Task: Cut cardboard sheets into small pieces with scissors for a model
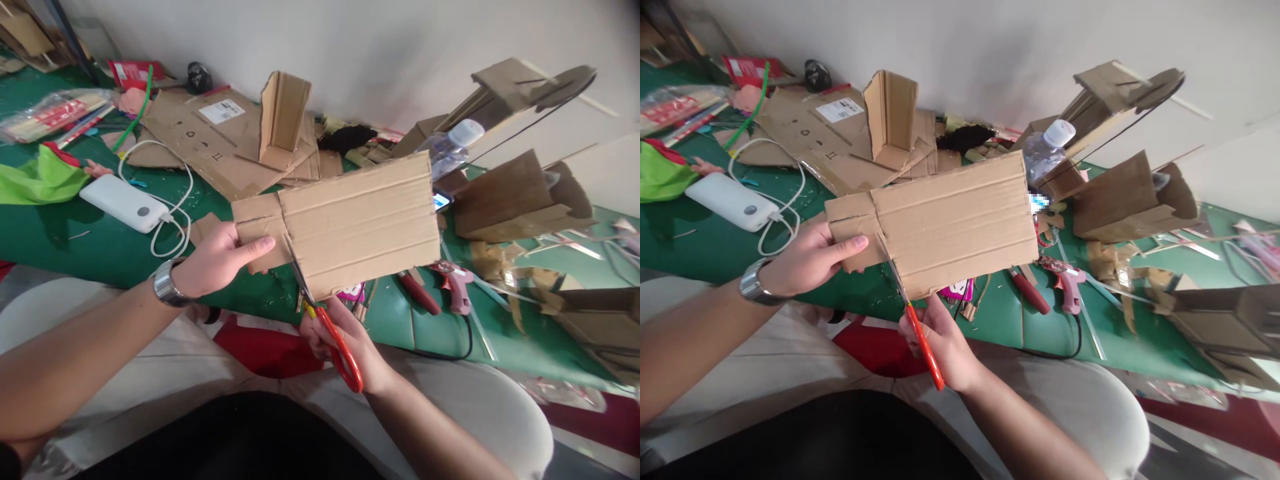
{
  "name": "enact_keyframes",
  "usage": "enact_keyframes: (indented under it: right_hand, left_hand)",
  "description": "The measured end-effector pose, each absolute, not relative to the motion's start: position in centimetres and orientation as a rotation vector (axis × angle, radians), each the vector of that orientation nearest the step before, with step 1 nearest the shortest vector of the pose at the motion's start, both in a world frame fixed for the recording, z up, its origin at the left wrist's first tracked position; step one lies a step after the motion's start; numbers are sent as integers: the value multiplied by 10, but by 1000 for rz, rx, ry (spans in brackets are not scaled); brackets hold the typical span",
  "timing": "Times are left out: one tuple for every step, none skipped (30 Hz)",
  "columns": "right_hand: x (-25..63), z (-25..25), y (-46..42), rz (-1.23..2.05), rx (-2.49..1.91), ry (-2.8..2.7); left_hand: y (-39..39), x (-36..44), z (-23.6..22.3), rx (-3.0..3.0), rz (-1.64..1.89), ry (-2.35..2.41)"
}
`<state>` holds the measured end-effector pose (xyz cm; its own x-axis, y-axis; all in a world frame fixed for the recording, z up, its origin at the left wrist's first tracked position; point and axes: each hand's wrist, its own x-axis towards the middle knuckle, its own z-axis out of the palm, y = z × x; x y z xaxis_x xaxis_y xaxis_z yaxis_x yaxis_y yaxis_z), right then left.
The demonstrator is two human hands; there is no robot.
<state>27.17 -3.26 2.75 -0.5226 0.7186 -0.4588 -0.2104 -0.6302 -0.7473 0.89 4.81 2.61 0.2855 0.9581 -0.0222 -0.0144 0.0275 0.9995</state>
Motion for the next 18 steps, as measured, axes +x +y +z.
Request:
enact_keyframes:
  right_hand:
    - [271, 27, -33, 2149, -1060, -852]
    - [270, 26, -33, 2133, -1051, -844]
    - [270, 26, -34, 2125, -1036, -833]
    - [269, 25, -35, 2125, -1018, -819]
    - [268, 24, -36, 2126, -996, -806]
    - [267, 22, -37, 2127, -976, -796]
    - [266, 21, -38, 2122, -965, -790]
    - [265, 20, -39, 2110, -963, -785]
    - [264, 20, -40, 2094, -963, -784]
    - [263, 19, -40, 2076, -968, -780]
    - [263, 19, -41, 2058, -976, -775]
    - [262, 19, -41, 2043, -984, -769]
    - [262, 20, -40, 2034, -987, -765]
    - [262, 20, -39, 2032, -989, -762]
    - [262, 21, -38, 2033, -995, -762]
    - [263, 22, -37, 2036, -1005, -765]
    - [263, 22, -36, 2040, -1016, -770]
    - [263, 22, -36, 2044, -1027, -771]
  left_hand:
    - [48, 9, 25, 1297, 987, 990]
    - [48, 9, 25, 1293, 988, 989]
    - [48, 9, 25, 1290, 987, 991]
    - [48, 9, 25, 1289, 988, 995]
    - [48, 10, 25, 1288, 989, 999]
    - [47, 10, 25, 1289, 989, 1000]
    - [47, 10, 26, 1292, 991, 1000]
    - [47, 10, 26, 1297, 995, 1001]
    - [48, 10, 27, 1305, 998, 1003]
    - [48, 10, 28, 1315, 1004, 1004]
    - [48, 10, 29, 1325, 1011, 1009]
    - [48, 9, 30, 1334, 1020, 1018]
    - [49, 8, 31, 1342, 1028, 1033]
    - [49, 7, 31, 1350, 1033, 1049]
    - [49, 6, 31, 1360, 1034, 1062]
    - [49, 6, 31, 1368, 1028, 1068]
    - [50, 5, 30, 1375, 1015, 1065]
    - [50, 5, 30, 1377, 1005, 1053]
